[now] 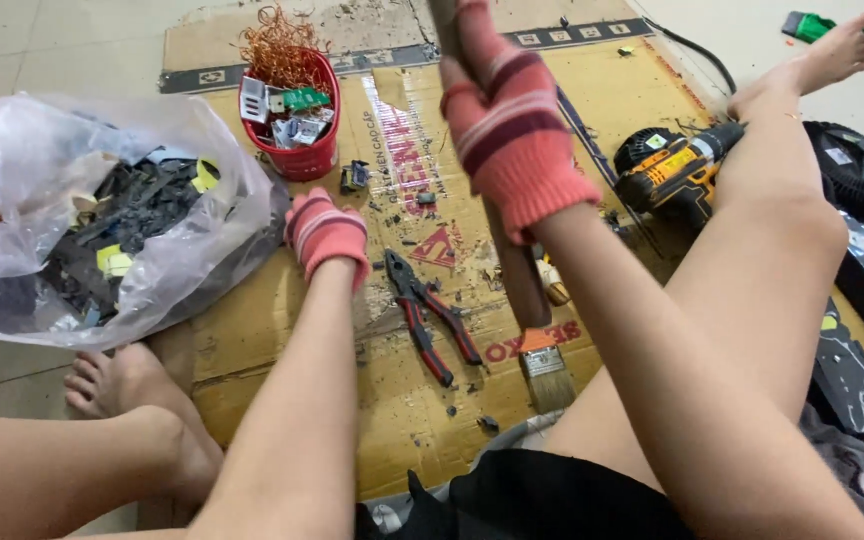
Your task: The person sits on the floor and uses a hammer to strike small black objects on a cardboard surface. They then use pliers to strip the insulation from wires, separating the copper strands from the plastic coating.
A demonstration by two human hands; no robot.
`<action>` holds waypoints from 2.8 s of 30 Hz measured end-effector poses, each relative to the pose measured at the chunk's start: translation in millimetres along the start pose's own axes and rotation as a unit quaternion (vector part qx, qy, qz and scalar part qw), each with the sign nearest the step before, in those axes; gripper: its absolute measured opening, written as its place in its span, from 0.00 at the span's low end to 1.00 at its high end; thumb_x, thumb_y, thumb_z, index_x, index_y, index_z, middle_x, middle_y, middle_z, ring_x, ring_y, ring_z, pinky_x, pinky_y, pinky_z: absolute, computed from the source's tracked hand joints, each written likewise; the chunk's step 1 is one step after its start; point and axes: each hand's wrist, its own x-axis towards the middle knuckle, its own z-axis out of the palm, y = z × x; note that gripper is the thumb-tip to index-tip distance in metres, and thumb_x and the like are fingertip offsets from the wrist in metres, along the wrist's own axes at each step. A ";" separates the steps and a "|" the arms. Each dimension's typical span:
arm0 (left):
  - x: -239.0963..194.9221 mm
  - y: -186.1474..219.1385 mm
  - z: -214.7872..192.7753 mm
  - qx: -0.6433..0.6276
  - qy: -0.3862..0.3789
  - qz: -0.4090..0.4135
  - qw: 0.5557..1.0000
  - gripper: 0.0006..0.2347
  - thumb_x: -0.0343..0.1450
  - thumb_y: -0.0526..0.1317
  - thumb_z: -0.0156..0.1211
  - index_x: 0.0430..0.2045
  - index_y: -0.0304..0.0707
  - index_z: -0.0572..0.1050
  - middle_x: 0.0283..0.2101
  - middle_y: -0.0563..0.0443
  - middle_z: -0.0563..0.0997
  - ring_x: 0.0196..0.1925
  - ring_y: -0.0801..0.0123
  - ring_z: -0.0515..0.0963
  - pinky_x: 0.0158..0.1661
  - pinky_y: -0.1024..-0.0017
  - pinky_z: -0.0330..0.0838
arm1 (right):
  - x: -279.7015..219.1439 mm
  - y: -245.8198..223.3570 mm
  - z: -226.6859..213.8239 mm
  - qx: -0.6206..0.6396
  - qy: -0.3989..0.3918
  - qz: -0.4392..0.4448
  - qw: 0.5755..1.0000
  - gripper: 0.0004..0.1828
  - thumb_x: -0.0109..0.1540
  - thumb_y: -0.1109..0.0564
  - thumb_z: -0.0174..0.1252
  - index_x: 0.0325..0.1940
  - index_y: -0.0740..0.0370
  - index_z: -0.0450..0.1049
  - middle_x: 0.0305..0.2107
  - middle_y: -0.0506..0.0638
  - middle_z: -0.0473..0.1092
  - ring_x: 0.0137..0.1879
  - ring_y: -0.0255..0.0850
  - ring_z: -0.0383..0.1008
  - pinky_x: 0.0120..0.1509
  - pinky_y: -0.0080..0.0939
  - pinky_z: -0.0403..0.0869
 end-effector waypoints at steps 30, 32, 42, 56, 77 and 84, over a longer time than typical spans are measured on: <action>4.0 -10.1 47.8 -0.070 0.089 -0.010 0.994 0.15 0.66 0.42 0.66 0.46 0.53 0.75 0.48 0.52 0.78 0.56 0.57 0.77 0.58 0.62 0.73 | -41.9 -17.1 -10.5 -0.065 -0.028 0.282 0.957 0.14 0.66 0.46 0.54 0.54 0.39 0.79 0.37 0.51 0.81 0.44 0.40 0.83 0.62 0.46 0.77; 6.0 -14.5 46.0 -0.074 0.082 -0.010 0.994 0.15 0.66 0.43 0.66 0.46 0.53 0.75 0.48 0.51 0.78 0.55 0.57 0.78 0.57 0.62 0.73 | -17.6 -11.8 -14.0 -0.054 0.034 0.068 0.996 0.13 0.67 0.57 0.54 0.56 0.52 0.76 0.32 0.50 0.78 0.36 0.37 0.76 0.45 0.38 0.73; 11.6 -19.5 11.2 -0.092 0.078 -0.042 0.992 0.13 0.65 0.43 0.67 0.43 0.52 0.76 0.46 0.50 0.78 0.54 0.54 0.78 0.56 0.61 0.73 | -81.5 56.2 4.2 -0.321 -0.279 0.422 0.801 0.22 0.62 0.41 0.56 0.61 0.26 0.73 0.53 0.49 0.76 0.61 0.47 0.75 0.68 0.51 0.72; 32.0 -21.1 51.7 -0.047 -0.031 -0.055 0.997 0.12 0.69 0.47 0.63 0.45 0.58 0.78 0.47 0.54 0.81 0.56 0.55 0.79 0.54 0.55 0.75 | -79.6 -2.0 -25.2 -0.138 -0.179 0.433 0.873 0.30 0.68 0.49 0.49 0.76 0.30 0.57 0.57 0.60 0.71 0.61 0.48 0.73 0.67 0.54 0.70; 19.4 8.9 62.2 -0.096 -0.116 -0.021 0.988 0.12 0.71 0.51 0.58 0.47 0.64 0.79 0.46 0.62 0.84 0.58 0.62 0.79 0.59 0.58 0.73 | -113.7 56.9 -34.2 -0.074 -0.148 0.474 0.865 0.30 0.66 0.48 0.48 0.75 0.36 0.59 0.27 0.58 0.74 0.34 0.49 0.79 0.44 0.50 0.81; 5.2 -1.4 59.3 -0.131 -0.081 -0.027 0.988 0.11 0.72 0.52 0.57 0.47 0.65 0.79 0.43 0.63 0.84 0.56 0.64 0.80 0.59 0.61 0.73 | -107.9 -9.9 -31.0 -0.083 -0.160 0.479 0.859 0.30 0.65 0.48 0.45 0.73 0.47 0.61 0.52 0.66 0.74 0.58 0.56 0.76 0.64 0.59 0.73</action>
